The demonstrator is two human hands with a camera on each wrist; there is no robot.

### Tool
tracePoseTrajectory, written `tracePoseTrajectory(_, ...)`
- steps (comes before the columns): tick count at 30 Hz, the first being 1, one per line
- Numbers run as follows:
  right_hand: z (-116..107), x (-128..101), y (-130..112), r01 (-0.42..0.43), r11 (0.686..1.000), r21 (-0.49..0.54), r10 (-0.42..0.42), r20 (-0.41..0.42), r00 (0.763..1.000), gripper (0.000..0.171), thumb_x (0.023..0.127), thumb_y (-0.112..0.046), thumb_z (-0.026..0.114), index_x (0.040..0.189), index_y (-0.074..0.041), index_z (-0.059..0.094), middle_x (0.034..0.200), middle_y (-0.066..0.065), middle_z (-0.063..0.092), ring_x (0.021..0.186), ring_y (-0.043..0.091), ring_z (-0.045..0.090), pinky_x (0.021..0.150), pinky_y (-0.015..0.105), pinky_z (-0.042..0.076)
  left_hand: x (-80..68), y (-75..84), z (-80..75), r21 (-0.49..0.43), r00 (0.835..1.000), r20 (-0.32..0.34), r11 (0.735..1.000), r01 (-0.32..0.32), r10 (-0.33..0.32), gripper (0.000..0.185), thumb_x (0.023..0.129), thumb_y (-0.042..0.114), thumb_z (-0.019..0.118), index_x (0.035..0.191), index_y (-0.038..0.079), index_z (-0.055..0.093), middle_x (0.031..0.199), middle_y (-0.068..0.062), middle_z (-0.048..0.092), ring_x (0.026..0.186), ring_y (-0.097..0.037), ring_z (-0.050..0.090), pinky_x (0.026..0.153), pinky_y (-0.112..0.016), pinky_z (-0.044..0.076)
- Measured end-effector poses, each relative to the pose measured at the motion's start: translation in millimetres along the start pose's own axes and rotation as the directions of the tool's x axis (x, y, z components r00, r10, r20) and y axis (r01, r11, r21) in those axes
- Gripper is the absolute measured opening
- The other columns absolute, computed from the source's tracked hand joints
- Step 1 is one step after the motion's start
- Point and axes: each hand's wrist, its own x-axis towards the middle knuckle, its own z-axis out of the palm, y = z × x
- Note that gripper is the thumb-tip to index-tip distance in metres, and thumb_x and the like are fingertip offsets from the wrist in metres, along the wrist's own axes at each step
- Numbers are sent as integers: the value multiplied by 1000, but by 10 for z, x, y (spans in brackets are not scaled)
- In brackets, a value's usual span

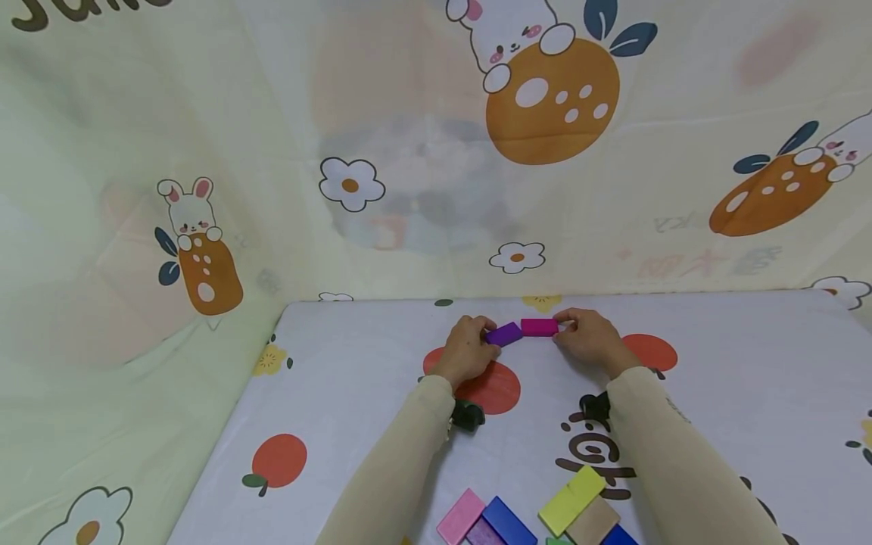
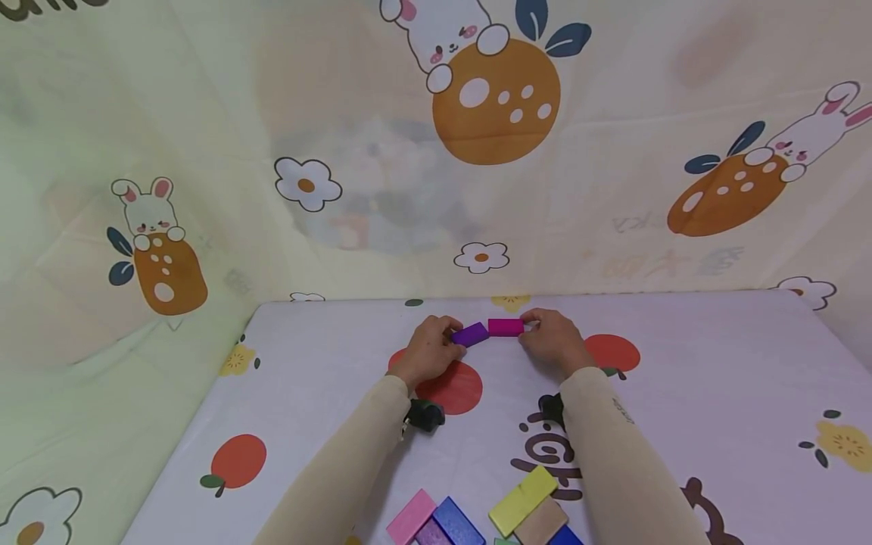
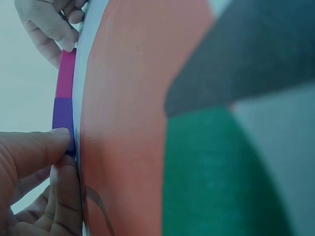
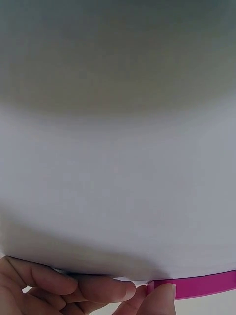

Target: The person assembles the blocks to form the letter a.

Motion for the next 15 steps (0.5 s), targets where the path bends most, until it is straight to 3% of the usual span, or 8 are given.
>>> tracePoseTrajectory(15, -30, -51, -31, 22, 1000, -22, -22, 1, 1000, 45, 96, -23, 57, 138, -8, 51, 113, 18, 54, 105, 34, 47, 85, 47, 44, -9, 18, -1, 13, 1000, -10, 1000, 4, -4, 35, 90, 18, 70, 124, 14, 62, 104, -4, 53, 90, -12, 51, 78, -25, 48)
